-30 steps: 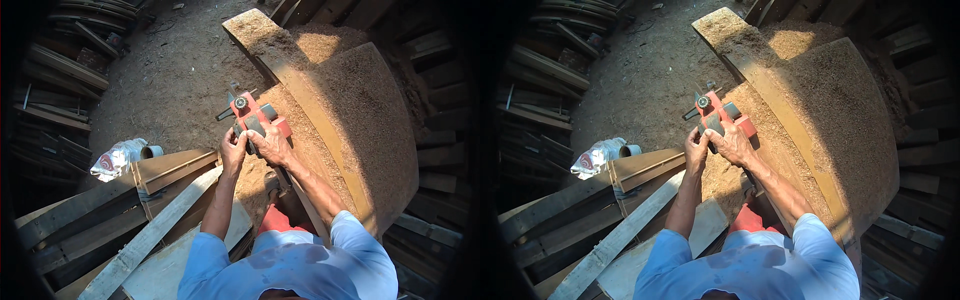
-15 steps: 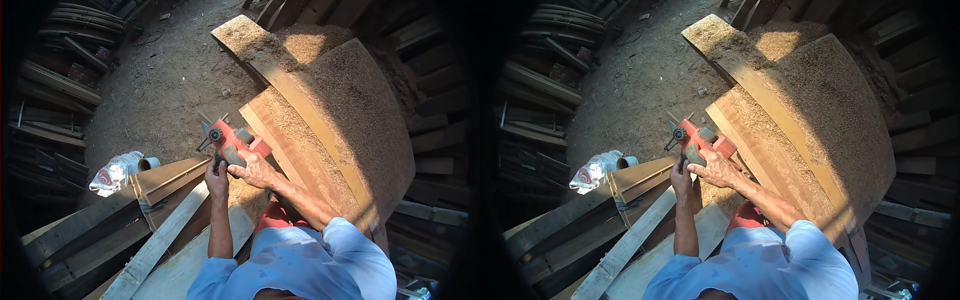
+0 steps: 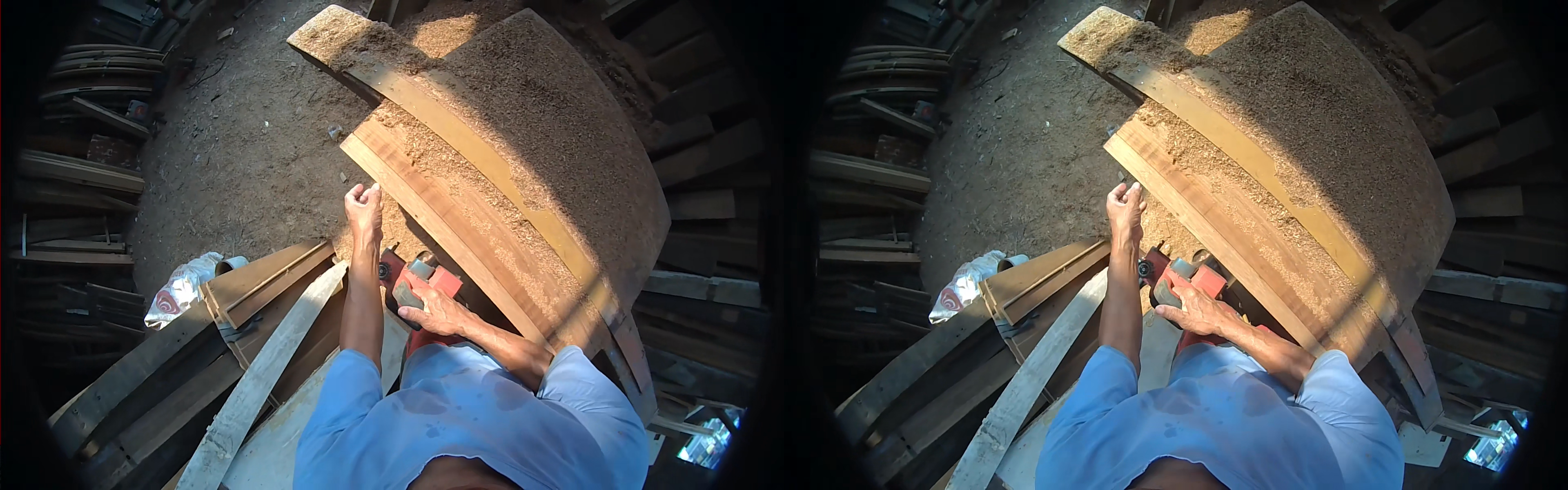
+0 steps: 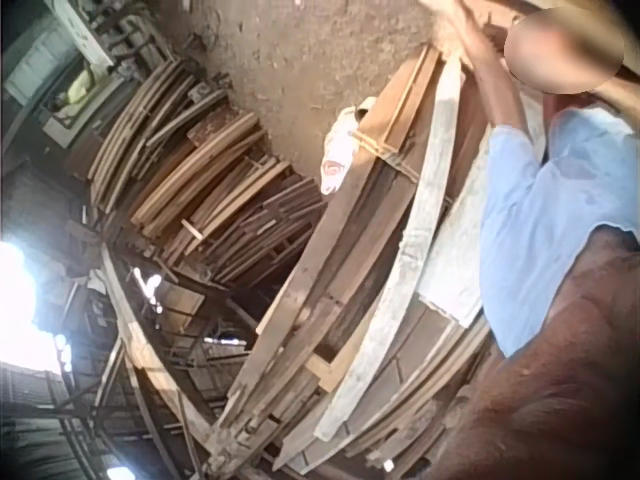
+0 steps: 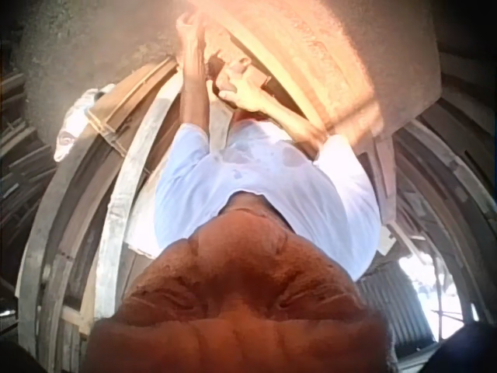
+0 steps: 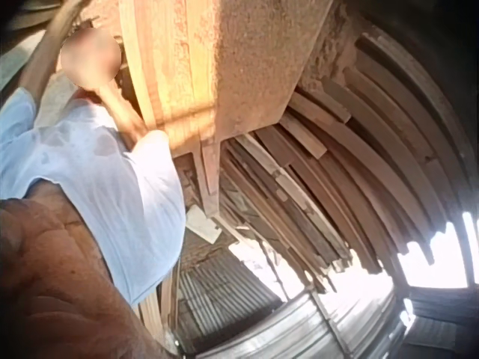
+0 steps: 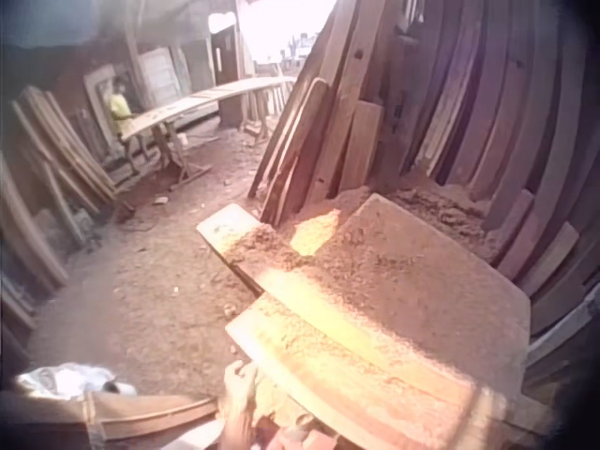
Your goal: The person uses a belt sander to smooth the surface of a wooden plank. They guide the sander back and forth across the wood by hand before setting the tool down and brushing sawdust off the plank.
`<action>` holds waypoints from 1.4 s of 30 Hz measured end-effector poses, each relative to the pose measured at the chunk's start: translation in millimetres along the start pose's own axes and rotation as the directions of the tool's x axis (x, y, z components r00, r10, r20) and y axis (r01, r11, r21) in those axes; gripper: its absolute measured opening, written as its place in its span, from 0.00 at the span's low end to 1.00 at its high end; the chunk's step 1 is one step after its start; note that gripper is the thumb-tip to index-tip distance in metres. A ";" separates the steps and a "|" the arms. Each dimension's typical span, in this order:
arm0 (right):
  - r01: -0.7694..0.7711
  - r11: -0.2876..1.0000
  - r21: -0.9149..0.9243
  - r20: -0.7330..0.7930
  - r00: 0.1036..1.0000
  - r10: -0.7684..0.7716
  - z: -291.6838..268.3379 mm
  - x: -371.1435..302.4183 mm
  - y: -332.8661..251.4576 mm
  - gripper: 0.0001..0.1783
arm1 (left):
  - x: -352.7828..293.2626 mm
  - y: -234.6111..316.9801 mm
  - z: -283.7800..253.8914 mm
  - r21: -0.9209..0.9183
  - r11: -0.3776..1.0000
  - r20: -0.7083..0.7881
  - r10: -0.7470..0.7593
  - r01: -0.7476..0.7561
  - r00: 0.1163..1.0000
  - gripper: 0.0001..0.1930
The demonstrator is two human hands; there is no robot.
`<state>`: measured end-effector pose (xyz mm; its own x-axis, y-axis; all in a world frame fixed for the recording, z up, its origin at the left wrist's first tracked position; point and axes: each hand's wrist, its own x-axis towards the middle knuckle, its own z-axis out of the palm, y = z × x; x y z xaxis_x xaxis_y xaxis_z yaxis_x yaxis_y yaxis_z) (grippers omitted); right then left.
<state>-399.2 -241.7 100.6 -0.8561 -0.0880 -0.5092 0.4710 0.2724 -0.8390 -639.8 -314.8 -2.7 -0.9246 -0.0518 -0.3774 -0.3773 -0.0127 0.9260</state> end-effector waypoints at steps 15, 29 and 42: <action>0.146 0.989 0.021 -0.296 0.946 -0.134 18.7 -162.7 90.6 0.43 | -185.0 -110.4 48.0 -0.217 0.919 0.341 -0.246 0.330 0.907 0.10; -0.249 0.942 0.226 -0.337 0.887 0.315 50.8 -263.7 182.4 0.47 | -310.7 -133.3 52.0 -0.082 0.820 0.549 -0.438 0.567 0.712 0.06; -0.377 0.777 0.504 -0.536 0.569 0.624 127.4 -318.3 312.6 0.26 | -467.4 -167.9 39.3 0.737 0.342 0.548 -0.807 0.583 -0.218 0.08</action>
<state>47.5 -250.6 -24.0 -0.3073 0.6336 -0.7100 0.7959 -0.2378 -0.5567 -146.4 -249.2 17.9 0.4776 0.5690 -0.6694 -0.7072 0.7011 0.0913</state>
